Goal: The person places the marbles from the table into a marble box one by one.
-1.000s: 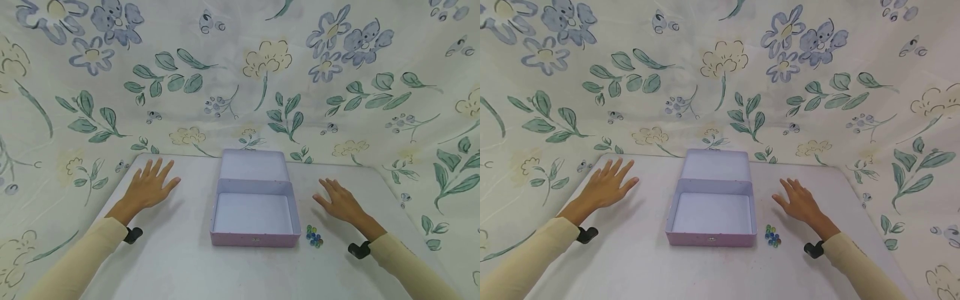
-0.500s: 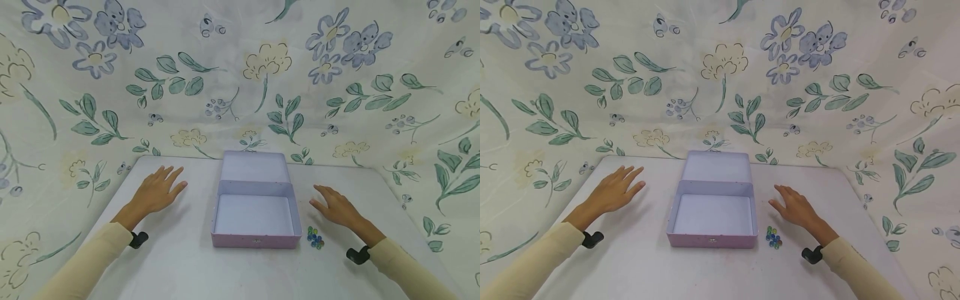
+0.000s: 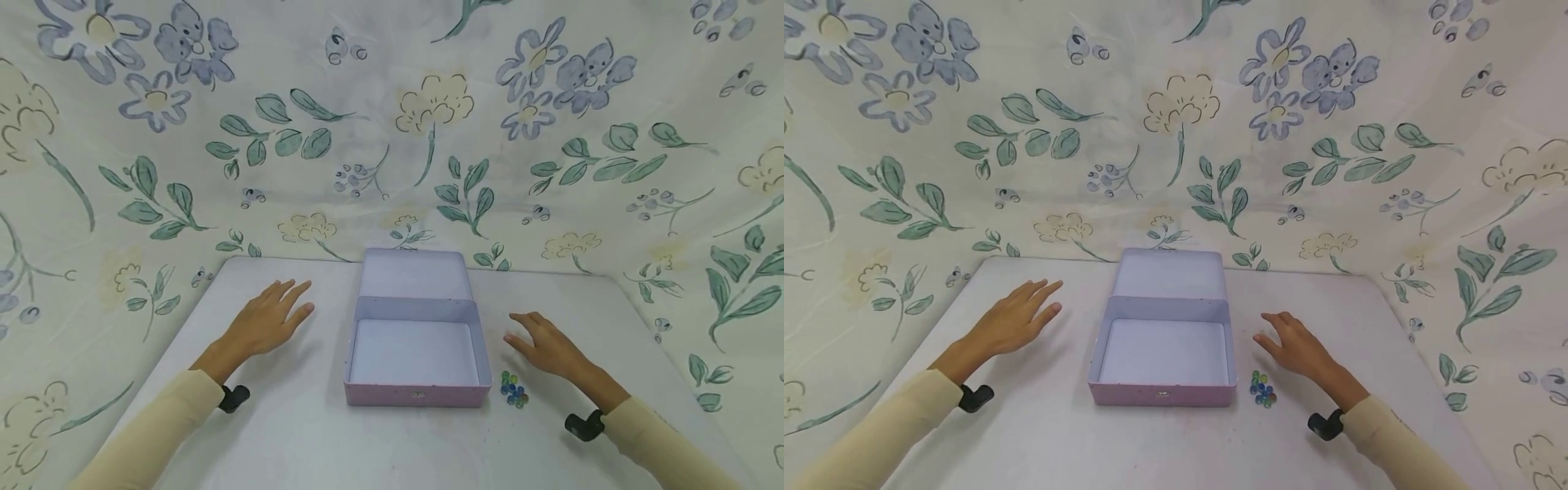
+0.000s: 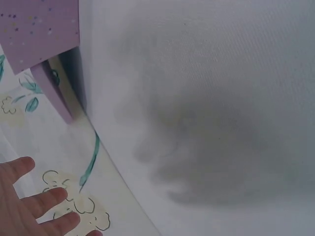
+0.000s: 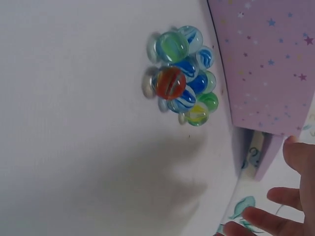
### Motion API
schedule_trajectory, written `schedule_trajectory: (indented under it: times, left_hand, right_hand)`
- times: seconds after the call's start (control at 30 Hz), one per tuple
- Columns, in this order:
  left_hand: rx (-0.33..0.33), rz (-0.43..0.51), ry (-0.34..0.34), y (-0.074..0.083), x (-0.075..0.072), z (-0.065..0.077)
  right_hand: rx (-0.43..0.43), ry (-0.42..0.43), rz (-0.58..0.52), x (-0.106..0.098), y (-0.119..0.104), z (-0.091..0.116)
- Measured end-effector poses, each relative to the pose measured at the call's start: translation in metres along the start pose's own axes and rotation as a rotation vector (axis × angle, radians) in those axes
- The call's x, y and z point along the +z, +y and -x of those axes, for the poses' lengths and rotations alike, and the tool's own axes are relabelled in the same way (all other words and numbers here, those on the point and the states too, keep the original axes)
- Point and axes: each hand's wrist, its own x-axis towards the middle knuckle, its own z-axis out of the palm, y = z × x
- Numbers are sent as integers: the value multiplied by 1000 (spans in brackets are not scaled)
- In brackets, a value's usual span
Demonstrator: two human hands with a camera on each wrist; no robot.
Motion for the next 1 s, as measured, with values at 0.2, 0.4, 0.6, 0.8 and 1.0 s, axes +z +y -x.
schedule_trajectory:
  times: [0.2, 0.4, 0.6, 0.8, 1.0]
  left_hand:
    - [37, 58, -1, 9, 8, 2]
    - [51, 104, -18, 18, 13, -2]
    - [94, 172, -43, 26, 18, -3]
    - [116, 251, -64, 33, 24, -5]
    - [144, 417, -83, 38, 31, -7]
  right_hand:
    - [-19, -8, -48, 5, 0, 6]
    - [-12, -18, -63, 7, -3, 9]
    - [-15, -52, -84, 9, -4, 11]
    - [-91, -83, -124, 10, -2, 14]
    - [-173, -140, -151, 11, 1, 16]
